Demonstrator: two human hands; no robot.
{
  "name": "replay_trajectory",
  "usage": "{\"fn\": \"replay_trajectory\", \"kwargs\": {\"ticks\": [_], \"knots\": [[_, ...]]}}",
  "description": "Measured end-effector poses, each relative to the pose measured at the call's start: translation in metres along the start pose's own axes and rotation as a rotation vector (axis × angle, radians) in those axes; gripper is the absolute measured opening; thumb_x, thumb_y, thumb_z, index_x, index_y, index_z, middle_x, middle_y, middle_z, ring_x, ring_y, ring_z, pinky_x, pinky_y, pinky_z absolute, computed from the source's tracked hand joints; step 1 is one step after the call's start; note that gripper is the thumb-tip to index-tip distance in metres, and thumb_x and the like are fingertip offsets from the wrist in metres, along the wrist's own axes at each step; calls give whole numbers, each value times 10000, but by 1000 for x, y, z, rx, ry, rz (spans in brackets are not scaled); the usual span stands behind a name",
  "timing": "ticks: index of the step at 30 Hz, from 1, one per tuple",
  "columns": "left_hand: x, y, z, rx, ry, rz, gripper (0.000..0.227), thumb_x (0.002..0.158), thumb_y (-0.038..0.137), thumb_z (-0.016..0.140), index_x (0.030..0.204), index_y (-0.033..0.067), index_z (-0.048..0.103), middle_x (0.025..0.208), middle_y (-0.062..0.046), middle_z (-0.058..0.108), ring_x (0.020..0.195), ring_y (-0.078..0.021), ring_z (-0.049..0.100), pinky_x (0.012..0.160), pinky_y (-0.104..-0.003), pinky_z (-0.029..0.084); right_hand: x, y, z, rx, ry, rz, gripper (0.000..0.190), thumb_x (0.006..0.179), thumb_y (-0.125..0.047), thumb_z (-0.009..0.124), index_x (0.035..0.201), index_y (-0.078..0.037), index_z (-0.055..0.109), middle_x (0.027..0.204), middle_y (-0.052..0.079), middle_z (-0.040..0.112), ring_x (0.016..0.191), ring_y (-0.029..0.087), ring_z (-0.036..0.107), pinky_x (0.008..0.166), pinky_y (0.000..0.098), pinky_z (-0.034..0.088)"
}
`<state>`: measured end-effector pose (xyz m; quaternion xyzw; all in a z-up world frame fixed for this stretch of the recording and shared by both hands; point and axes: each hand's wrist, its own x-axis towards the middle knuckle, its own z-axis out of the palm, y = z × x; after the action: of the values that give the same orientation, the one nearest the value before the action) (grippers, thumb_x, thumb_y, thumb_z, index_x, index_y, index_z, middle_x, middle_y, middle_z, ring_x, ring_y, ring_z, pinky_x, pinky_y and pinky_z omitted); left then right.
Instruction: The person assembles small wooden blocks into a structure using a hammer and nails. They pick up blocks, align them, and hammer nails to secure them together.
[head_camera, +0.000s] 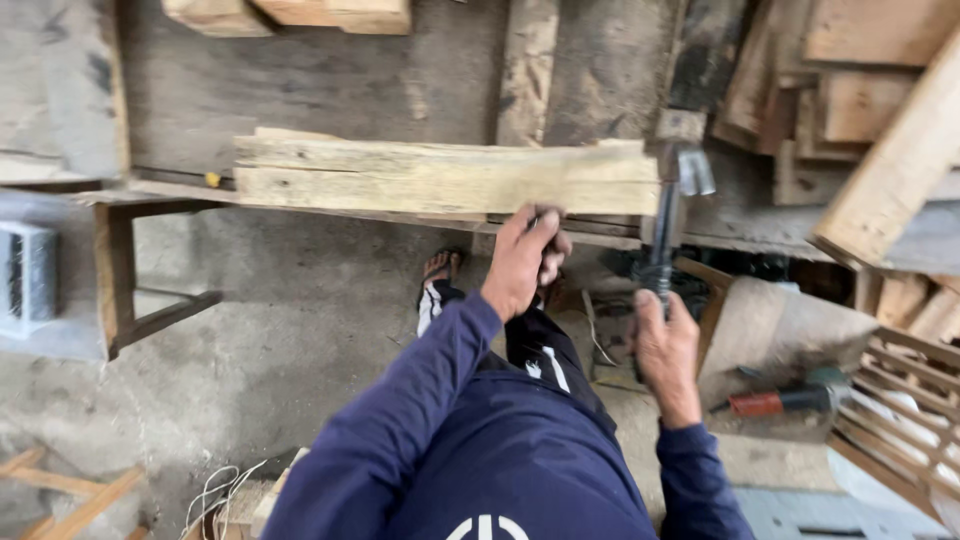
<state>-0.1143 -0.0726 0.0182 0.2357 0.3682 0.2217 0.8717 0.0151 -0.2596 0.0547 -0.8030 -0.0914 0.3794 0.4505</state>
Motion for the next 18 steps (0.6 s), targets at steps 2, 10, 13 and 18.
{"fn": "replay_trajectory", "kwargs": {"ticks": [2,10,13,18], "knots": [[-14,-6,-23,-68,89,16,117,1026,231,614,1047,117,595,722,-15,603,533,-86,503,419,-235,353,13,-28,-7,-160,15,-62,252,1023,-304,634,976,-63,575,692,24,600,522,102,558,455,282,469],[-46,27,-125,-54,568,238,368,1037,426,613,874,103,548,570,49,424,437,-75,466,351,-242,330,162,-95,-34,-1020,265,-653,447,1017,-366,856,1269,-22,723,1040,183,746,857,324,696,750,476,547],[-62,74,-164,-41,814,474,263,978,376,646,922,146,532,577,57,409,407,-50,396,318,-232,273,227,-68,-55,-983,180,-915,374,971,-260,773,1173,44,692,1014,234,716,919,375,704,805,448,560],[-62,135,-228,82,953,665,228,976,253,657,1168,132,643,814,98,603,505,-9,356,400,-225,276,267,-24,-85,-1042,127,-784,228,1087,-165,616,1150,49,664,927,207,685,828,331,659,726,439,524]]}}
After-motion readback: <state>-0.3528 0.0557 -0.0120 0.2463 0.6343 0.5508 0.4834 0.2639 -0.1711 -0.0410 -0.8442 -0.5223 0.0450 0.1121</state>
